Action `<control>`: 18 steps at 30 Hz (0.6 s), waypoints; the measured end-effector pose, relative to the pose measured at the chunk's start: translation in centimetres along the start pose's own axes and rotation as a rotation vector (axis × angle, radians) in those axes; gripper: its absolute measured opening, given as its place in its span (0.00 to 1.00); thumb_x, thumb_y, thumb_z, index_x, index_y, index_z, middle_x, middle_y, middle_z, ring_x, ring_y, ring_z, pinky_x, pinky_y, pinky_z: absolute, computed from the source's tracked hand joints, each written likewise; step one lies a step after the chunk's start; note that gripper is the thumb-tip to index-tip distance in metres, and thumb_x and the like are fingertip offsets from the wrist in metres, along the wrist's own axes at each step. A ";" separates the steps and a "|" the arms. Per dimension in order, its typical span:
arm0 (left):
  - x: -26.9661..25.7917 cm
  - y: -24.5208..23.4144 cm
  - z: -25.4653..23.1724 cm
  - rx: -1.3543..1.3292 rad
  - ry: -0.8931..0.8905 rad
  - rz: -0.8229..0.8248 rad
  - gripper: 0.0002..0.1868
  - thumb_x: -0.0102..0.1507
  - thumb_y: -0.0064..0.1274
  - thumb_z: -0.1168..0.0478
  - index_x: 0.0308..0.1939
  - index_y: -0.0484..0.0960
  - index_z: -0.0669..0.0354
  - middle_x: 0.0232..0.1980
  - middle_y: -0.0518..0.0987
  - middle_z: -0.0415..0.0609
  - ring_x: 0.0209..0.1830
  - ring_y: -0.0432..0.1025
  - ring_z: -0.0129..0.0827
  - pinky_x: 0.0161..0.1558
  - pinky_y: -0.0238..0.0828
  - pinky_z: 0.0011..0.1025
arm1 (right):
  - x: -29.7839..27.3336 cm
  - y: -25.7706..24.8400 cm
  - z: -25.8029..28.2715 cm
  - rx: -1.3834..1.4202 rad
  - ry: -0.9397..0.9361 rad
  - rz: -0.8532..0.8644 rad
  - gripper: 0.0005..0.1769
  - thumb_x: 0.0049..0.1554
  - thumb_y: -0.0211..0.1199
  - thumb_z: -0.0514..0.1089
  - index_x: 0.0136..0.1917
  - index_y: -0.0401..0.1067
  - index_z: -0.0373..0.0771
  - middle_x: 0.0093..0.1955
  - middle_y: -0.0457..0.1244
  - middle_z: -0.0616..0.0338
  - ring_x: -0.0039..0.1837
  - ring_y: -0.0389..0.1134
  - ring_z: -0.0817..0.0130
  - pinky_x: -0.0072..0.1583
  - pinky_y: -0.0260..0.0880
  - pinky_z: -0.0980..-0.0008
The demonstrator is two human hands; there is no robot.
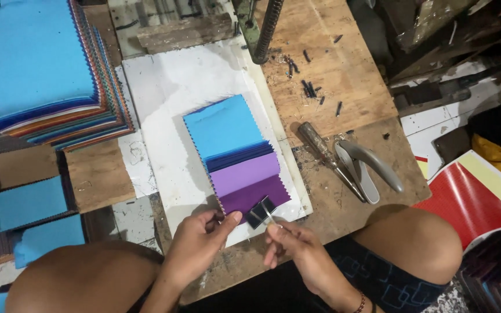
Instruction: Using a drill press to punch holes in stacks of material and then assembling them into a notebook or swatch book.
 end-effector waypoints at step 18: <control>-1.2 -0.8 -0.7 0.231 -0.023 -0.055 0.25 0.65 0.49 0.33 0.34 0.87 0.45 0.19 0.69 0.37 0.17 0.60 0.24 0.27 0.49 0.27 | -0.9 1.1 2.7 -0.159 0.073 -0.131 0.26 0.60 0.55 0.57 0.44 0.77 0.30 0.32 0.72 0.45 0.31 0.68 0.61 0.38 0.70 0.66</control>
Point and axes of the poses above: each hand's wrist, its own x-axis towards the middle knuckle, its own y-axis out of the palm, z = x × y, the point moved 9 cm from there along x, towards the middle knuckle
